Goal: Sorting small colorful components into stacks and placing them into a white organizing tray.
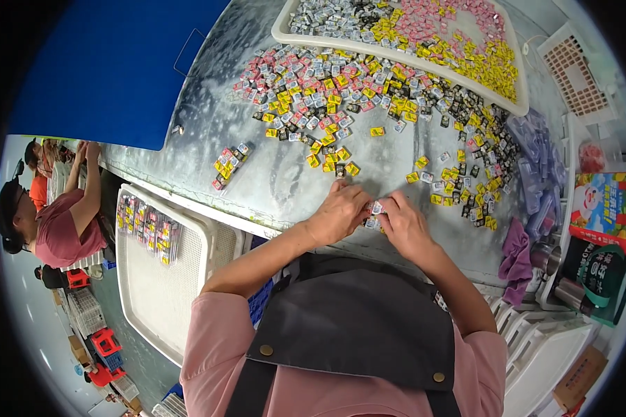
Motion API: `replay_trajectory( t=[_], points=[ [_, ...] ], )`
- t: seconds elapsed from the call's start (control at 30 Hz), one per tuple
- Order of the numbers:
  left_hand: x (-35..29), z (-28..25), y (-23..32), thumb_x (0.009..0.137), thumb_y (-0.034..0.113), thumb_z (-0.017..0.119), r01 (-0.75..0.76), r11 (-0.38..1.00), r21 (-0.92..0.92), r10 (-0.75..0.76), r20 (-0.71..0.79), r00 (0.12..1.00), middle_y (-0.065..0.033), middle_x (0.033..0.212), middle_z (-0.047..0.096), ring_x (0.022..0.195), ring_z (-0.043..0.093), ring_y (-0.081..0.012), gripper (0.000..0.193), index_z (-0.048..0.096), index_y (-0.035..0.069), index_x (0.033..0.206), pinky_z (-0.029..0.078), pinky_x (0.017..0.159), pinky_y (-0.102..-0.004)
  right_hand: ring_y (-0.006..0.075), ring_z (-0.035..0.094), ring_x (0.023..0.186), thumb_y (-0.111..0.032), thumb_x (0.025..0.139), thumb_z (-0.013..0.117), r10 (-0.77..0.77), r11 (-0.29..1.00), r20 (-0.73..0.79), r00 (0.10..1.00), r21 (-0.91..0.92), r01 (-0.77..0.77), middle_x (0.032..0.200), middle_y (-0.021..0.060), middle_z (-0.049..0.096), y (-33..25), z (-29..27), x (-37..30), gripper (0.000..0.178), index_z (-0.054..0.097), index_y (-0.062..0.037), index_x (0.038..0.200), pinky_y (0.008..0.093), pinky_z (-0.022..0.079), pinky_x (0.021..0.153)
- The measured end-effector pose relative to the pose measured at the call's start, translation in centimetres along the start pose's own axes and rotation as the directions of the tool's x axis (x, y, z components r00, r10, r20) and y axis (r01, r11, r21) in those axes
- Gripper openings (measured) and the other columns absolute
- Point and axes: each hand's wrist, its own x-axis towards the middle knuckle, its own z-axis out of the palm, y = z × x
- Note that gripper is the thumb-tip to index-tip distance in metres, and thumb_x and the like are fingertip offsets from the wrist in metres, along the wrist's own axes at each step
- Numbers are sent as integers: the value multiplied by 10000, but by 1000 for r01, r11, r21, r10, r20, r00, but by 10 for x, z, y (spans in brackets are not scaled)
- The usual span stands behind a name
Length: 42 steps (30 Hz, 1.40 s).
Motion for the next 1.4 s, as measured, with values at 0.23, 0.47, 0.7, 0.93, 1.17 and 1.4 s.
replay_trajectory(
  t=[0.23, 0.47, 0.7, 0.93, 1.17, 1.4],
  points=[
    [-5, 0, 0, 859, 102, 714, 12, 999, -32, -12, -18, 1000, -77, 894, 586, 922, 574, -266, 260, 654, 67, 1109, 379, 965, -454, 350, 618, 894, -28, 856, 690, 33, 998, -114, 993, 51, -27, 1023, 148, 572, -4, 12, -9, 269, 631, -10, 1118, 439, 516, 766],
    [-7, 3, 4, 867, 80, 703, 37, 998, -60, -44, -120, 992, -87, 894, 597, 931, 593, -271, 254, 658, 64, 1116, 365, 1053, -496, 325, 607, 920, -68, 856, 703, -27, 997, -145, 989, -79, 16, 987, 119, 600, -4, 12, -9, 234, 657, -29, 1082, 420, 518, 772],
    [-11, 7, 6, 849, 52, 707, 36, 999, -31, -39, -128, 991, -84, 904, 598, 920, 602, -276, 221, 670, 53, 1067, 370, 1086, -513, 315, 599, 900, -87, 834, 729, -5, 993, -176, 984, -120, -17, 978, 111, 600, -7, 14, -14, 223, 680, -32, 1045, 426, 514, 770],
    [-20, 6, 6, 800, 49, 653, -50, 997, 63, 56, -103, 993, -117, 932, 560, 964, 575, -292, 270, 670, 7, 1066, 356, 1090, -571, 296, 602, 903, -90, 826, 732, -149, 975, -167, 975, -190, 117, 998, 117, 607, 2, 14, -30, 282, 675, 1, 1087, 413, 506, 774],
    [-22, 5, 9, 823, 95, 665, -104, 970, 219, 110, -18, 994, -124, 1043, 563, 1011, 582, -278, 420, 630, 10, 1233, 337, 1120, -581, 297, 582, 980, -125, 823, 717, -190, 949, -119, 975, -276, 151, 1091, 121, 596, -6, 8, -22, 404, 648, -22, 1208, 422, 480, 832],
    [-23, 6, 12, 817, 122, 659, -160, 933, 323, 148, 64, 987, -135, 1054, 549, 1032, 572, -301, 449, 623, 3, 1248, 308, 1135, -610, 295, 554, 1030, -210, 798, 733, -180, 924, -57, 982, -353, 149, 1151, 121, 568, -4, 19, -24, 545, 598, -7, 1285, 436, 444, 888]
  ],
)
